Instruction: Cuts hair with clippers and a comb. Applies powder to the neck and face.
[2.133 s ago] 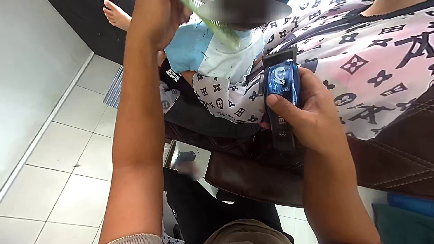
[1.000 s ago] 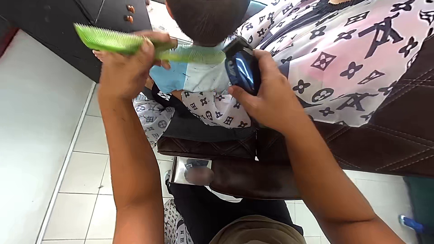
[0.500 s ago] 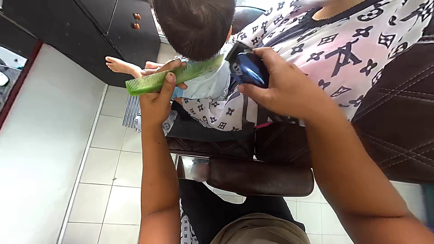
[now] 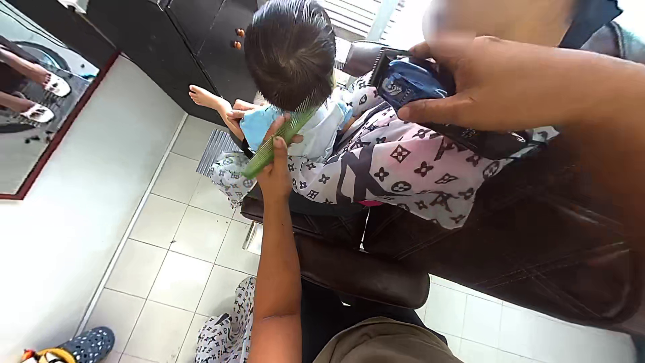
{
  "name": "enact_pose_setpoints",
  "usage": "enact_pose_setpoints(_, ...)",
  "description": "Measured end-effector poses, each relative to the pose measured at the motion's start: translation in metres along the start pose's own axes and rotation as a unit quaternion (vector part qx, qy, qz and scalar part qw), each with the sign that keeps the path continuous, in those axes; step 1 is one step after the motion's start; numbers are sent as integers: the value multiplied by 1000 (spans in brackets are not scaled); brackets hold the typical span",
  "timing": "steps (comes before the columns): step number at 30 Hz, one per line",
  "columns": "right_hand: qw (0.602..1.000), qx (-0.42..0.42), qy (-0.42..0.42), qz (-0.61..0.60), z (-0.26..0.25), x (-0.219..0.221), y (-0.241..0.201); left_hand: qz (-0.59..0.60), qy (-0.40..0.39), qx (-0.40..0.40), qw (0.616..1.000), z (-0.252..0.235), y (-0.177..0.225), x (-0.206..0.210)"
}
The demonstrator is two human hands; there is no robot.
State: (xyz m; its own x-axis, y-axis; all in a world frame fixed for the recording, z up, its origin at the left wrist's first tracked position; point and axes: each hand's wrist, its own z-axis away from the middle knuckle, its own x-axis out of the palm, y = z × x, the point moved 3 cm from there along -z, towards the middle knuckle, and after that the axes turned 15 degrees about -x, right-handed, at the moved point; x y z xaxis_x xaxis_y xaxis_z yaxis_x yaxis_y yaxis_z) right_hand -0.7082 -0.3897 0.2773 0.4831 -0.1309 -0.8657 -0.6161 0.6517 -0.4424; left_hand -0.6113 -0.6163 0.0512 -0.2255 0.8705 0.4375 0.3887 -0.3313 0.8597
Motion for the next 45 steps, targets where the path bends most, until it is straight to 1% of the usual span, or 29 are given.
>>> enact_pose_setpoints(2,1000,-17,3,-14,-5,-5,-2,25,-45,-25,998,-2,3,5)
enact_pose_setpoints(3,1000,-28,-4,-11,-10,-7,-1,37,-50,-50,997,0,-4,2)
enact_pose_setpoints(5,998,-48,-26,2,-21,-6,3,43,-10,-89,995,4,-20,-9)
enact_pose_setpoints(7,997,-61,-51,6,-36,-1,12,40,47,-106,992,2,-27,-12)
enact_pose_setpoints(8,996,-64,-59,4,-43,1,16,44,65,-100,992,-1,-25,-9)
enact_pose_setpoints(10,995,-69,-77,3,-58,2,25,60,73,-73,993,-9,-16,2)
enact_pose_setpoints(12,993,-67,-94,0,-65,3,32,82,61,-40,994,-9,-4,13)
enact_pose_setpoints(14,992,-84,-99,-3,-70,3,34,84,46,-10,995,-9,6,19)
enact_pose_setpoints(17,985,-139,-101,0,-68,8,24,79,23,16,996,-3,8,26)
enact_pose_setpoints(20,975,-186,-118,31,-61,14,17,65,5,-2,998,7,-2,21)
enact_pose_setpoints(22,979,-160,-122,33,-62,7,26,44,48,-35,997,10,-14,7)
enact_pose_setpoints(24,985,-121,-119,18,-66,-1,37,48,86,-42,994,7,-18,0)
enact_pose_setpoints(26,988,-92,-121,-12,-71,-4,40,69,83,-13,994,0,-8,4)
enact_pose_setpoints(28,987,-96,-123,-23,-73,0,33,79,61,20,995,-3,5,10)
enact_pose_setpoints(31,978,-169,-125,17,-70,11,12,64,28,42,997,1,15,14)
enact_pose_setpoints(33,970,-195,-137,56,-67,16,6,38,8,22,999,9,6,7)
enact_pose_setpoints(34,970,-184,-142,66,-67,15,8,28,12,2,1000,12,-2,1)
enact_pose_setpoints(37,976,-140,-136,93,-71,13,27,22,62,-44,997,13,-26,-13)
enact_pose_setpoints(40,975,-144,-120,116,-75,17,34,64,67,-19,996,5,-27,-13)
enact_pose_setpoints(43,973,-166,-105,120,-75,25,27,86,27,19,996,3,-16,-7)
enact_pose_setpoints(45,967,-201,-96,126,-74,35,18,75,3,36,997,5,-9,-4)
